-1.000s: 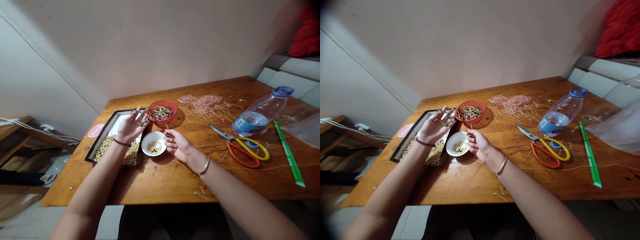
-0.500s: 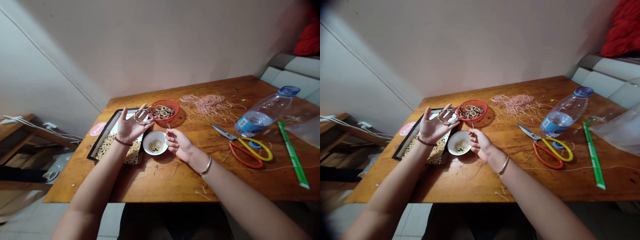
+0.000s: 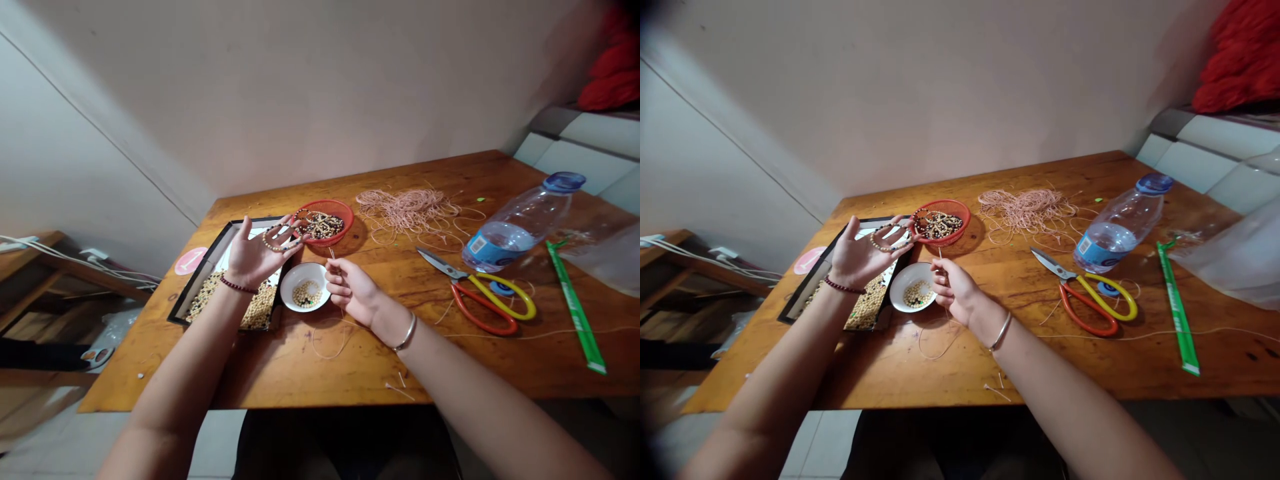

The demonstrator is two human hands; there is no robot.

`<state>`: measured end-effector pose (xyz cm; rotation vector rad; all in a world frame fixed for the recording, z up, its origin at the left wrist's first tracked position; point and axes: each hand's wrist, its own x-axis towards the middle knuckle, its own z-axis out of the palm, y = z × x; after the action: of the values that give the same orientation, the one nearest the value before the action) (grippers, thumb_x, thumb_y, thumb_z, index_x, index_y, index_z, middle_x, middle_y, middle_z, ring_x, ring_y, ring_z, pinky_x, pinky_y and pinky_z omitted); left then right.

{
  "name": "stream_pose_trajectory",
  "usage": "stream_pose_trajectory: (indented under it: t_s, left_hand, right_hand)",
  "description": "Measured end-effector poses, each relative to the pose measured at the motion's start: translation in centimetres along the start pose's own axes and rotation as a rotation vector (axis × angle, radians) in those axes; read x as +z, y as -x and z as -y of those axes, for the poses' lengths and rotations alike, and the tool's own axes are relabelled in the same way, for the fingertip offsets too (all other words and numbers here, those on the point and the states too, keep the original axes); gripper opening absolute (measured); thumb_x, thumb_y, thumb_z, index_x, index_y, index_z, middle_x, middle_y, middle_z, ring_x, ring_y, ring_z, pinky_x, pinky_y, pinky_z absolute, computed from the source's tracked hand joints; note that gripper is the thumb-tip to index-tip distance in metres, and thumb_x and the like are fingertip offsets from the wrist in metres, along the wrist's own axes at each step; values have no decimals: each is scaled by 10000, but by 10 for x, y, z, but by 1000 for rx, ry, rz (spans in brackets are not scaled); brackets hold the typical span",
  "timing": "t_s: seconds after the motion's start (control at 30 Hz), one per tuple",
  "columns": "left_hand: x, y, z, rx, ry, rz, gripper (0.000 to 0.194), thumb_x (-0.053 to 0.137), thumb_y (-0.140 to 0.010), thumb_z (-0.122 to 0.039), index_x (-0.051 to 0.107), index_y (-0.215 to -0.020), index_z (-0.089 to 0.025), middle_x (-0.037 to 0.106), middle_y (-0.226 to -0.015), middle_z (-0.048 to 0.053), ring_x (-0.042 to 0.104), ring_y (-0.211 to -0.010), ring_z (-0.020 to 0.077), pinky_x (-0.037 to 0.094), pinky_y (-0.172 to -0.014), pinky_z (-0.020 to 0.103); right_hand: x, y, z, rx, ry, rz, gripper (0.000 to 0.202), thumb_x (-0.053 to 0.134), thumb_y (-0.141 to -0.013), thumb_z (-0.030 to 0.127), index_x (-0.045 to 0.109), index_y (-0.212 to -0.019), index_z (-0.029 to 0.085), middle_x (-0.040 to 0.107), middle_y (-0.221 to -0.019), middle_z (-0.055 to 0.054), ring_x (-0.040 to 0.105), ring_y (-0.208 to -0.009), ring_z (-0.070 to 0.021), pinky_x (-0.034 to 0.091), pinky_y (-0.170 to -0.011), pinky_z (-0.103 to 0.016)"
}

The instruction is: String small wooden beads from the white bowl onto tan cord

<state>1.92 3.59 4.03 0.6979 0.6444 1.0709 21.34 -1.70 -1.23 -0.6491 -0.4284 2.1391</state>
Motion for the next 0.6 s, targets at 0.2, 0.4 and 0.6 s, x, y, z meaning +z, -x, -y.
stream_pose_trajectory:
  t_s: [0.2,0.4,0.6]
  left_hand:
    - [10,-42,-25,-6,-103,-118,730,401,-856,-680,525,-1259,-84,616,-1146,215,550,-1200,352,472,-997,477]
    - [10,-112,-20,54,-548,-132,690,453,-802,-748,652,-1140,-180,592,-1245,169,455,-1286,367,417,-999,431]
    - [11,-140,12,263,-1613,9,330,591,-855,-434,735,-988,-168,710,-1034,119,624,-979,270,430,-894,329]
  right_hand:
    - [-2,-3,-4,24,2,1,147,504,-833,247,441,-724,171,299,-509,108,123,-369,-18,78,-350,-151]
    - [-3,-5,-4,26,7,-11,145,523,-817,265,452,-729,175,298,-506,109,121,-368,-22,75,-346,-161]
    - [-2,-4,-2,13,-6,3,158,519,-826,263,443,-721,172,290,-502,110,118,-368,-21,73,-348,-159]
